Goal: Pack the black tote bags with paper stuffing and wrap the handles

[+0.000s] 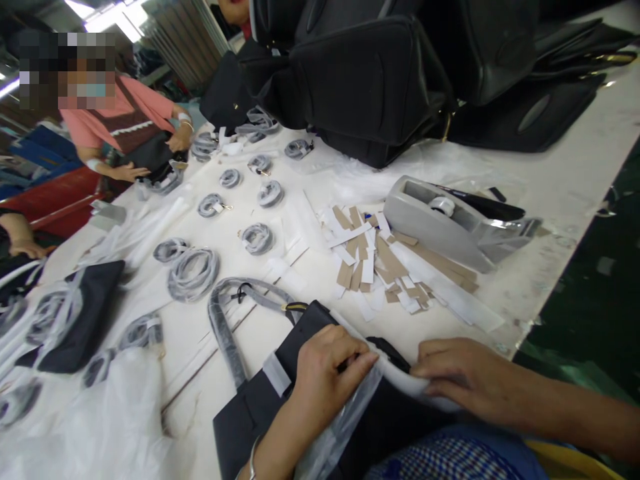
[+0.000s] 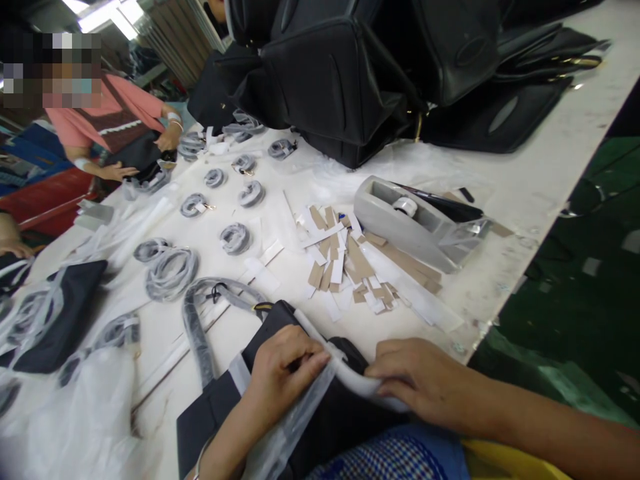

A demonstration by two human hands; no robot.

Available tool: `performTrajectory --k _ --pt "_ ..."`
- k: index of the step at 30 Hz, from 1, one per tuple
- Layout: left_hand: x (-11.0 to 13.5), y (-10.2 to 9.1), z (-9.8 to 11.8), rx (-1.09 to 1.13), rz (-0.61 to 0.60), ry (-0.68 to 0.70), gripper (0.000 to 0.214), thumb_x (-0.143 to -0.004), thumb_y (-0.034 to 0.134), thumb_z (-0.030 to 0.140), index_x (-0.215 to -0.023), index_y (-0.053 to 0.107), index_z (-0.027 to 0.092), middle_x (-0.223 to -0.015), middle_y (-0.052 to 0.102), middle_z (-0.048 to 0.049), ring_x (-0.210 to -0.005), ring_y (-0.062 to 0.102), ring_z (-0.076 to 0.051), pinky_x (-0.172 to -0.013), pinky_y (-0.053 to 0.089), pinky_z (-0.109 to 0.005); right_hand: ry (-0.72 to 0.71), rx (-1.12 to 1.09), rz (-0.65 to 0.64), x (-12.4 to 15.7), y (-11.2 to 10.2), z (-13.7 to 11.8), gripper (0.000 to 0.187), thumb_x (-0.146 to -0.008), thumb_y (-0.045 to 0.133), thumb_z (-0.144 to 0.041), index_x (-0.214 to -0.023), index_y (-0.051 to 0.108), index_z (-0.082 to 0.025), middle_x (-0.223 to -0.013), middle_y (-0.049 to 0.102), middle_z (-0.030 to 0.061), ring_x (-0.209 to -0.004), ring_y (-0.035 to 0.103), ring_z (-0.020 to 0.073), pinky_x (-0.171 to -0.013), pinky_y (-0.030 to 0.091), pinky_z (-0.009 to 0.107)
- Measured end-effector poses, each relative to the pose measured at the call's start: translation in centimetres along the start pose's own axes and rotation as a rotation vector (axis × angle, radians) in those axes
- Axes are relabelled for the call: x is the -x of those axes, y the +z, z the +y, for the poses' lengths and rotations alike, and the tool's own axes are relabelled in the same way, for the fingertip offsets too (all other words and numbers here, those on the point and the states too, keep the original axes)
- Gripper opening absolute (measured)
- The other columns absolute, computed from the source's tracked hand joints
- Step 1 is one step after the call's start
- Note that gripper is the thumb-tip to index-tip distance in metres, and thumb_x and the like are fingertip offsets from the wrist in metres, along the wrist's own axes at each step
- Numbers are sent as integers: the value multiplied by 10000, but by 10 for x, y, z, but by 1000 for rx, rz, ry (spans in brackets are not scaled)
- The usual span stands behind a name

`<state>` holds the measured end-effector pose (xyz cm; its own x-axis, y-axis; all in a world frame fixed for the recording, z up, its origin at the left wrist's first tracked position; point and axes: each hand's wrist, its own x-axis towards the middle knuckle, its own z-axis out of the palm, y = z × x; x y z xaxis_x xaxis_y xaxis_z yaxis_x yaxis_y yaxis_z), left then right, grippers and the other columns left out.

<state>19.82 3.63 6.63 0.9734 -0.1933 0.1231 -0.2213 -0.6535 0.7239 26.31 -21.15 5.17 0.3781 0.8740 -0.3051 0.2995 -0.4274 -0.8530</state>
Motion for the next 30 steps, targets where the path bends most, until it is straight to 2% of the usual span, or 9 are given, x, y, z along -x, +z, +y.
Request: performTrajectory --k 4,7,10,12,15,18,21,25,30 --pt "-1 1 -2 -56 27 37 194 -940 573 290 -806 667 185 -668 604 -17 -655 551 -145 -613 399 -272 21 21 86 -5 8 0 211 -950 537 -345 -974 717 -237 -860 668 28 -830 625 185 -745 425 285" --pt "-2 -4 -4 -204 64 117 190 -955 528 254 -1082 662 206 -972 699 -70 -939 616 -202 -896 447 -380 -59 4 25 2 0 5 232 -950 533 -354 -1061 704 -243 -914 685 42 -863 628 200 -769 448 302" --pt "-5 -9 -9 -316 3 197 319 -974 491 300 -1271 579 223 -1116 694 -68 -1122 582 -229 -1154 210 -525 -129 14 -28 12 -11 7 263 -940 544 -319 -1171 655 -257 -1024 681 54 -949 613 220 -841 456 334" --pt "-6 -11 -11 -328 -2 225 341 -991 443 347 -1269 582 208 -1008 710 -56 -1040 611 -216 -1161 203 -515 -97 111 7 15 -13 6 186 -920 564 -271 -1058 685 -241 -986 674 58 -936 601 234 -815 457 346" --pt "-5 -9 -11 -286 96 284 367 -1001 379 388 -1162 637 183 -817 688 -46 -835 620 -197 -1017 378 -441 -71 278 127 11 -4 3 179 -908 529 -172 -846 691 -220 -877 656 55 -833 591 216 -705 443 320" --pt "-3 -8 -6 -194 210 342 384 -1009 335 357 -1018 674 175 -673 638 -23 -663 569 -166 -857 424 -388 -138 280 291 1 12 1 247 -912 480 -113 -939 698 -226 -923 662 55 -833 599 186 -703 451 296" --pt "-2 -9 0 -158 248 359 385 -1005 338 337 -952 685 179 -620 617 -10 -617 554 -157 -818 418 -377 -125 63 429 -10 25 -3 214 -901 493 -122 -934 681 -217 -1007 664 61 -909 619 177 -784 487 291" --pt "-3 -10 1 -168 257 371 342 -988 370 313 -942 681 179 -622 627 -10 -620 568 -158 -812 420 -371 52 -457 408 -11 27 -8 99 -881 573 -251 -893 660 -206 -1194 635 81 -1070 626 219 -915 513 334" --pt "-5 -6 -7 -160 231 336 249 -950 436 254 -976 672 180 -693 661 -18 -654 587 -160 -848 430 -375 305 -768 426 -6 30 3 434 -874 621 -466 -1228 570 -220 -1052 717 85 -997 686 258 -883 556 400"
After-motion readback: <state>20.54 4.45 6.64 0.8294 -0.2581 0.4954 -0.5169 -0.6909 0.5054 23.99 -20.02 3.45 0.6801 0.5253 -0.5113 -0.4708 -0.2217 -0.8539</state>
